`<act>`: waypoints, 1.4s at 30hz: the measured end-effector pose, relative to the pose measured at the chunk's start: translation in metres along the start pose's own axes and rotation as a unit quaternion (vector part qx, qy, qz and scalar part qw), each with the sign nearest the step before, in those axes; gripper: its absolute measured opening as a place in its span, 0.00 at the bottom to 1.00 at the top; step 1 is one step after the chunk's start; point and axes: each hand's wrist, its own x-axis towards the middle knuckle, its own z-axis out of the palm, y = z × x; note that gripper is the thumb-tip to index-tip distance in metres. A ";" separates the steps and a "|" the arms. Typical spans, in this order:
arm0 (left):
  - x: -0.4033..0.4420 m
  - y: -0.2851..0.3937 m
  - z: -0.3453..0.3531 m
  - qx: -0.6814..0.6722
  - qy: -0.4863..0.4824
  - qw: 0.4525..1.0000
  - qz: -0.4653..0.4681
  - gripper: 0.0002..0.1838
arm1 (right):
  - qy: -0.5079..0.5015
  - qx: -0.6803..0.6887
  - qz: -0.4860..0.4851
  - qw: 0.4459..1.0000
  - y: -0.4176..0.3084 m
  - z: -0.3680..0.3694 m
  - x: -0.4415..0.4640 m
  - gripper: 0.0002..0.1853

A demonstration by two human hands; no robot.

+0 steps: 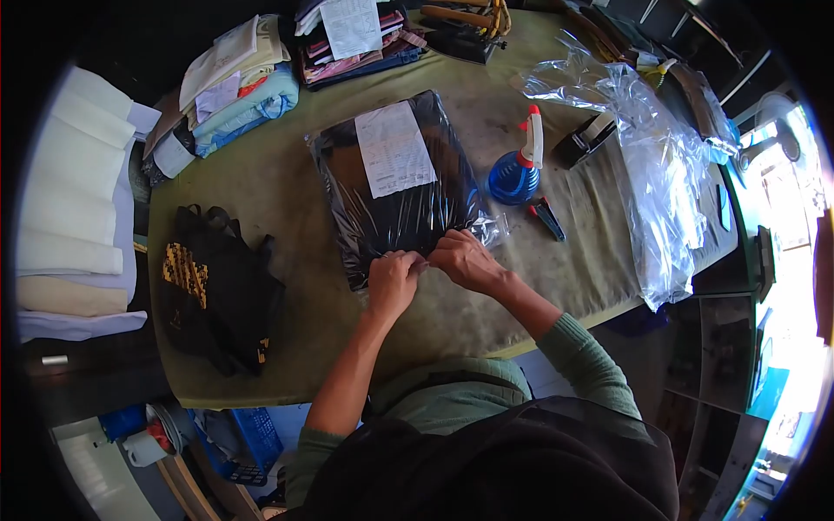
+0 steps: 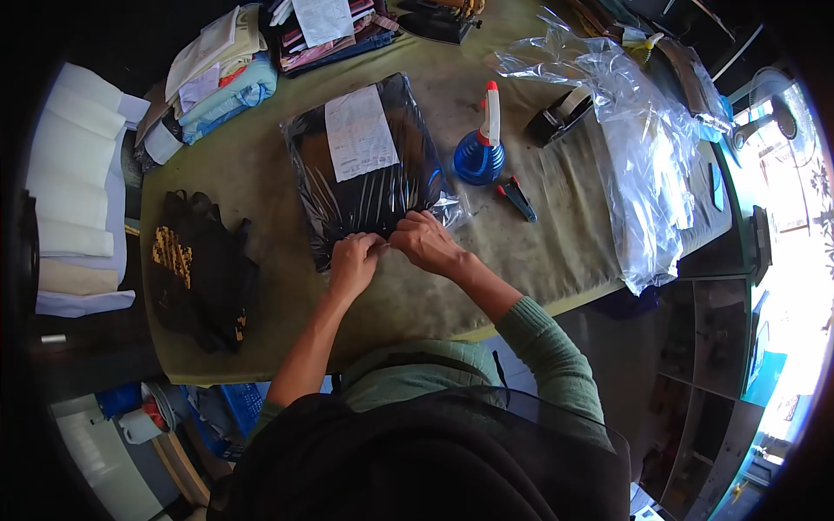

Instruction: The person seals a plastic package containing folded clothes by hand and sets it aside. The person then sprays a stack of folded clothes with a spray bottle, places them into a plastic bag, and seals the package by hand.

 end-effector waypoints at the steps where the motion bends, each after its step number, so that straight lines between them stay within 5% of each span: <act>1: 0.000 0.000 0.001 0.014 -0.008 1.000 -0.008 0.05 | 0.022 0.030 0.017 0.999 -0.001 -0.001 0.001 0.05; 3: 0.000 0.000 0.002 0.040 -0.021 0.999 -0.026 0.07 | 0.065 0.089 0.049 0.993 -0.002 -0.004 0.003 0.06; 6: 0.002 0.001 0.004 0.071 -0.027 0.996 -0.052 0.08 | 0.093 0.042 -0.047 0.994 -0.005 -0.015 0.004 0.06; 12: 0.005 0.010 -0.012 0.040 -0.104 0.990 -0.086 0.08 | 0.058 -0.014 -0.050 0.997 -0.002 -0.002 0.003 0.02; 15: -0.013 0.010 -0.025 -0.015 -0.008 1.000 0.008 0.06 | 0.047 0.003 -0.041 0.998 -0.001 -0.004 0.003 0.03; 17: -0.034 0.003 -0.040 -0.054 0.045 0.997 -0.041 0.07 | 0.041 0.011 -0.033 0.999 0.001 -0.003 0.003 0.03; 22: -0.074 -0.028 -0.087 -0.022 -0.014 0.962 -0.272 0.10 | 0.024 0.039 -0.023 0.999 -0.001 -0.005 0.008 0.04; 25: -0.059 -0.004 -0.087 0.090 0.154 0.979 -0.097 0.13 | 0.022 0.045 -0.013 0.999 0.000 -0.002 0.006 0.04; 29: -0.023 0.040 -0.040 0.095 0.037 0.995 0.020 0.20 | 0.022 0.045 0.001 0.999 -0.003 -0.002 0.009 0.02; 36: -0.004 0.012 -0.001 0.107 0.013 0.994 0.009 0.06 | -0.019 0.050 0.088 0.995 -0.009 -0.015 0.002 0.06; 39: -0.003 0.010 0.004 0.083 0.021 0.996 -0.020 0.05 | 0.126 0.098 0.097 0.982 -0.012 -0.023 -0.002 0.07; 42: 0.001 0.016 0.000 0.100 -0.019 0.993 -0.060 0.05 | 0.194 0.047 -0.003 0.980 -0.019 -0.032 -0.003 0.07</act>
